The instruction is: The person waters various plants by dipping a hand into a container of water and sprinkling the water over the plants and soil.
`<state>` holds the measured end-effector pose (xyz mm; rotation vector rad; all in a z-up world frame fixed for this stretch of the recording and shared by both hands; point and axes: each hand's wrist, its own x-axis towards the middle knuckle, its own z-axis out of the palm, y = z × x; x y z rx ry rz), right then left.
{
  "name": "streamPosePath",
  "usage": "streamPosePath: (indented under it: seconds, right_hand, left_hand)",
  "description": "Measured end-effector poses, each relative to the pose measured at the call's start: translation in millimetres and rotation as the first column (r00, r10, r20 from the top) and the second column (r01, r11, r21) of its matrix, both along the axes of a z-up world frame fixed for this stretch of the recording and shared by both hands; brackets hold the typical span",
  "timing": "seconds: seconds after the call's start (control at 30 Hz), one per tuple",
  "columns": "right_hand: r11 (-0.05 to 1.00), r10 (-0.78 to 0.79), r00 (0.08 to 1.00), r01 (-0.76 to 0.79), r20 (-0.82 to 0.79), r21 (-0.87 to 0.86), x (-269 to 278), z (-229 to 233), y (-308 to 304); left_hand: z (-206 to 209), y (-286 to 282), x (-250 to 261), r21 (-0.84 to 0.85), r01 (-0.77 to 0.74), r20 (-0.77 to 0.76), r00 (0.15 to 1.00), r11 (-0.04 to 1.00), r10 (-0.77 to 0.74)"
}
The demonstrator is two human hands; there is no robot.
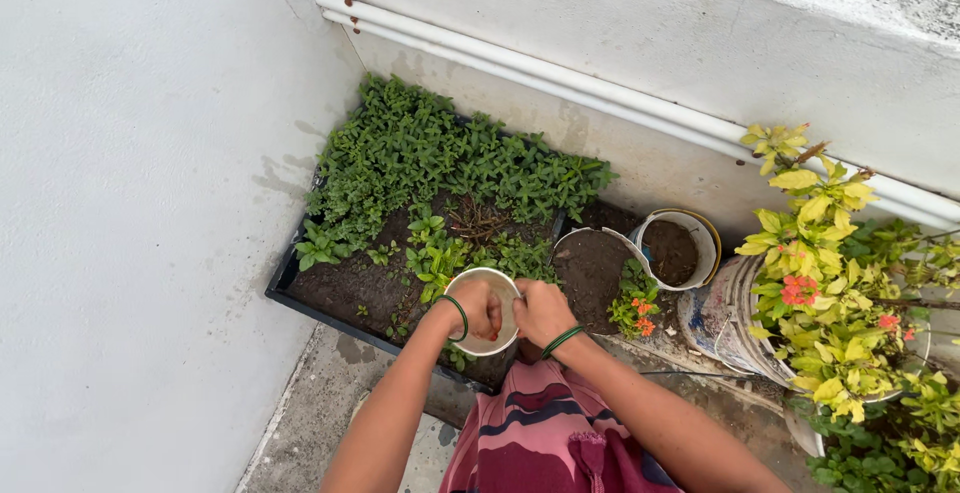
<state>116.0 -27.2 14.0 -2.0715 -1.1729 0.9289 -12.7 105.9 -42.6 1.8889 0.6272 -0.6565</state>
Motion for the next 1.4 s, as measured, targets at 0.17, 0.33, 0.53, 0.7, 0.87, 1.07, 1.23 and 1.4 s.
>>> streamPosePath:
  seconds: [0.17,0.33,0.53,0.7,0.87,1.07,1.23,1.4]
  right_hand:
    - [0.968,-0.235,0.97,0.239,0.059,-0.075,56,-10,-40]
    - [0.832,-0.541,0.839,0.545,0.061,-0.1,113,-10,-121]
    - [0.6,-0.792,0.606,0.795,0.08,-0.089,134,-13,-248]
    - [0.513,-0.831,0.518,0.854,0.204,-0.084,130,-10,-311]
    - [0.523,-0.8,0.532,0.845,0.279,-0.112,117,6,-313]
    - [0.645,-0.71,0.679,0.733,0.185,-0.215,108,15,-255]
    - [0.796,-0.528,0.837,0.547,0.145,-0.258,94,-12,-202]
    - [0.954,-0.228,0.955,0.257,0.189,-0.151,76,-25,-167]
  left_hand:
    - [102,34,16,0.288,-0.096,0.289,0.957,0.953,0.009]
    - [183,73,16,0.422,-0.525,0.696,0.71,0.739,0.107]
    - [208,94,3,0.355,-0.766,0.894,0.446,0.535,0.044]
    - [146,96,3,0.393,-0.686,0.805,0.579,0.612,0.132]
    - [100,92,3,0.418,-0.623,0.704,0.682,0.661,0.198]
    - [90,67,-21,0.543,-0.596,0.651,0.744,0.591,0.153]
    - [86,-16,-6,0.492,-0.465,0.513,0.838,0.736,0.187]
    - [43,-137,53,0.171,-0.21,0.315,0.937,0.963,0.149]
